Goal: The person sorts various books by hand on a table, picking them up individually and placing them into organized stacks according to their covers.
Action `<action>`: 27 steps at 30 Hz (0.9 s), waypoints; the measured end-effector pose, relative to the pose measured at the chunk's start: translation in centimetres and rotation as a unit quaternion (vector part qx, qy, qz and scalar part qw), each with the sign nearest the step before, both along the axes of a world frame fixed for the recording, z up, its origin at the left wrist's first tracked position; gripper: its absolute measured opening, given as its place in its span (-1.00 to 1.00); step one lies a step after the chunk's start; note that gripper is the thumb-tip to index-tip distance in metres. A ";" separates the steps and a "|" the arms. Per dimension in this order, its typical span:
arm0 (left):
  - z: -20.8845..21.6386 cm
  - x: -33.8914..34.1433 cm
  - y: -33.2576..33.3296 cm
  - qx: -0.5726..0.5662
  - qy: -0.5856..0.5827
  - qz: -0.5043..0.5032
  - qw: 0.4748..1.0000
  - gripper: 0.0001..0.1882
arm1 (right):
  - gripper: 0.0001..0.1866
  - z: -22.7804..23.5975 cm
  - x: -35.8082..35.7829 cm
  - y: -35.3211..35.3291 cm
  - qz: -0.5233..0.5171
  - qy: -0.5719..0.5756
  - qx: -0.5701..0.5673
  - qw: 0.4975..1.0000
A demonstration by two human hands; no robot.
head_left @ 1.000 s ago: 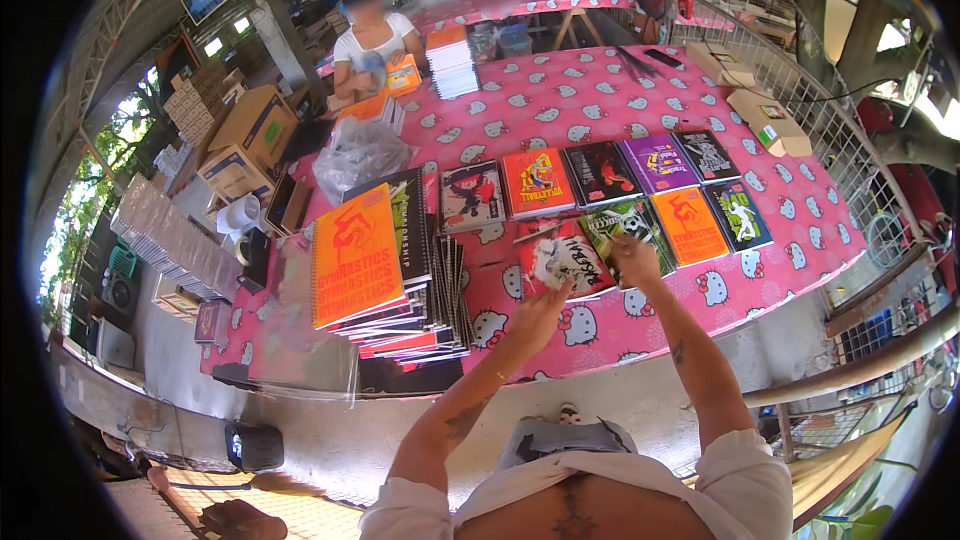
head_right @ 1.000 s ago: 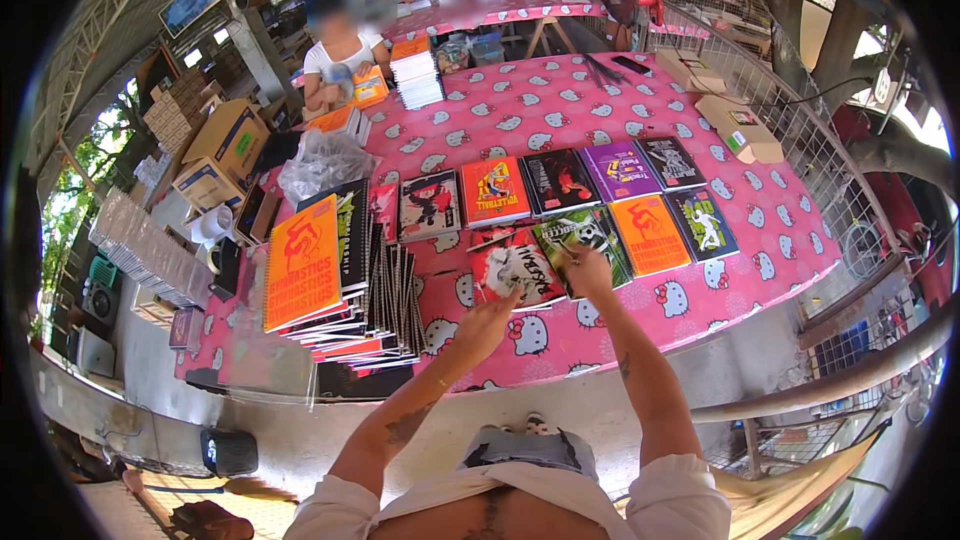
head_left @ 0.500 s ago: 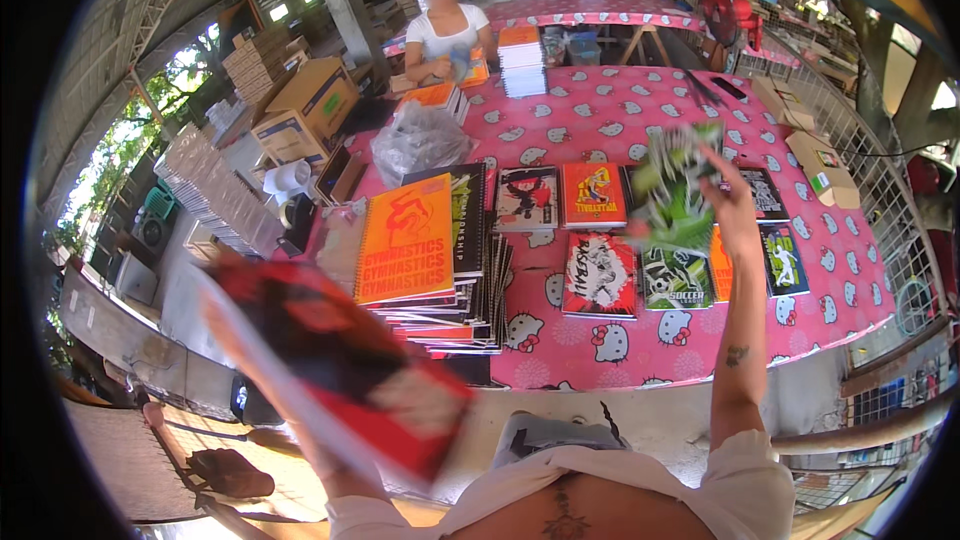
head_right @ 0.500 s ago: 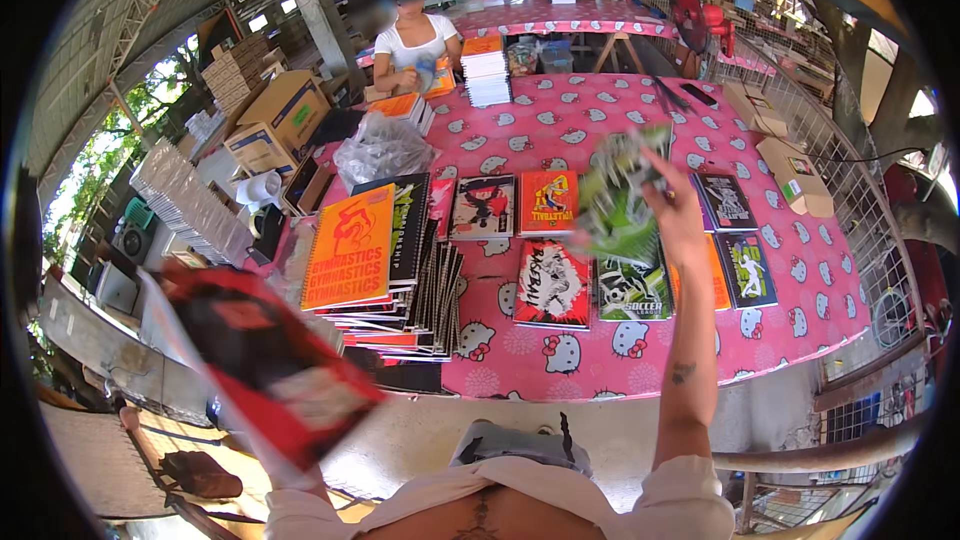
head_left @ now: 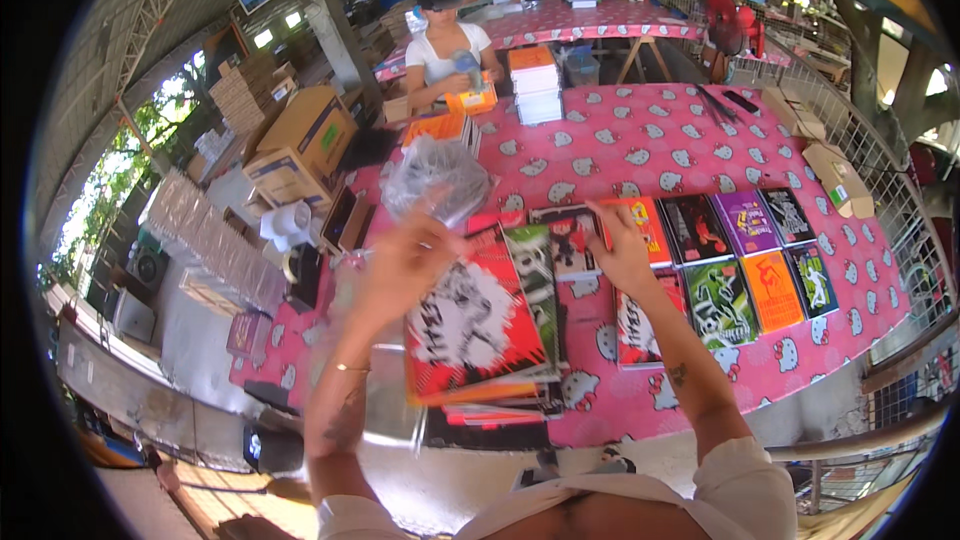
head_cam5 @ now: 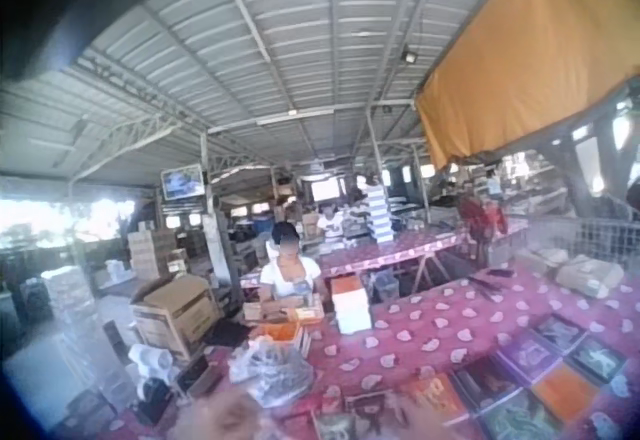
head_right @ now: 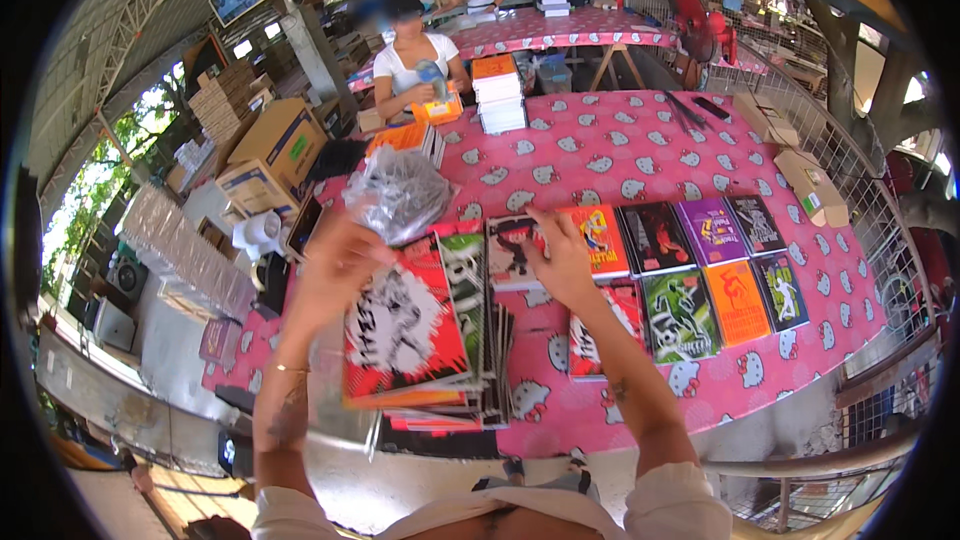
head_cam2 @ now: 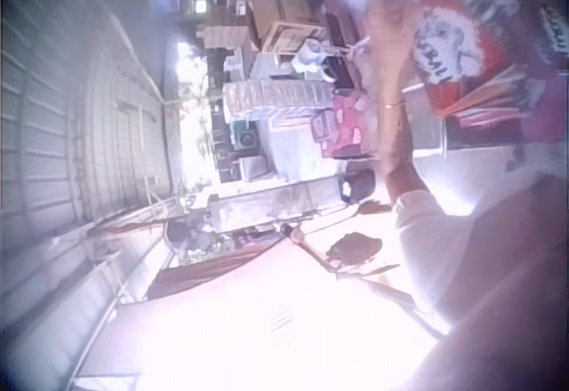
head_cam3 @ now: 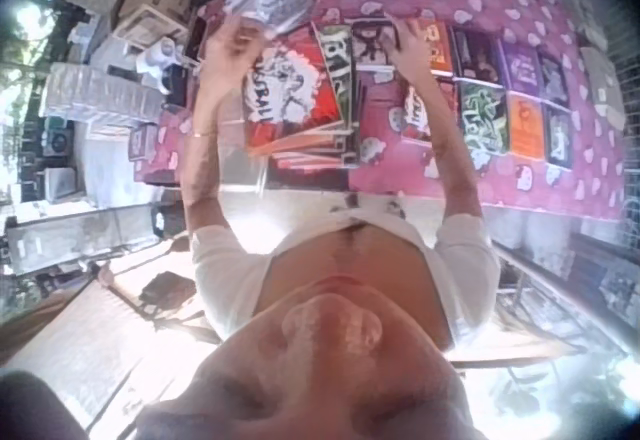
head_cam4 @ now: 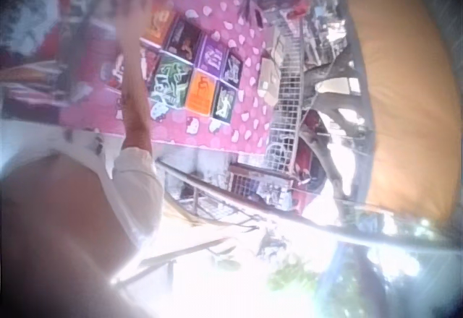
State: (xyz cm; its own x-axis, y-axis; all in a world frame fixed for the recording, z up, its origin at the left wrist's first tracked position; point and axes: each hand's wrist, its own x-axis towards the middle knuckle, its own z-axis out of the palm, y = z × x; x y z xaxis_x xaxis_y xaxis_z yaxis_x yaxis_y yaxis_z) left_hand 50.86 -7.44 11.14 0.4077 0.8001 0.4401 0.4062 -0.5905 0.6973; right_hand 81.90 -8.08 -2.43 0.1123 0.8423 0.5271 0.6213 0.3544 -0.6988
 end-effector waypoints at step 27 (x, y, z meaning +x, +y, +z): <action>14.5 -10.8 3.3 0.291 -0.304 0.219 0.880 -0.63 | -0.71 12.7 -10.2 -11.0 0.305 -0.244 0.138 0.910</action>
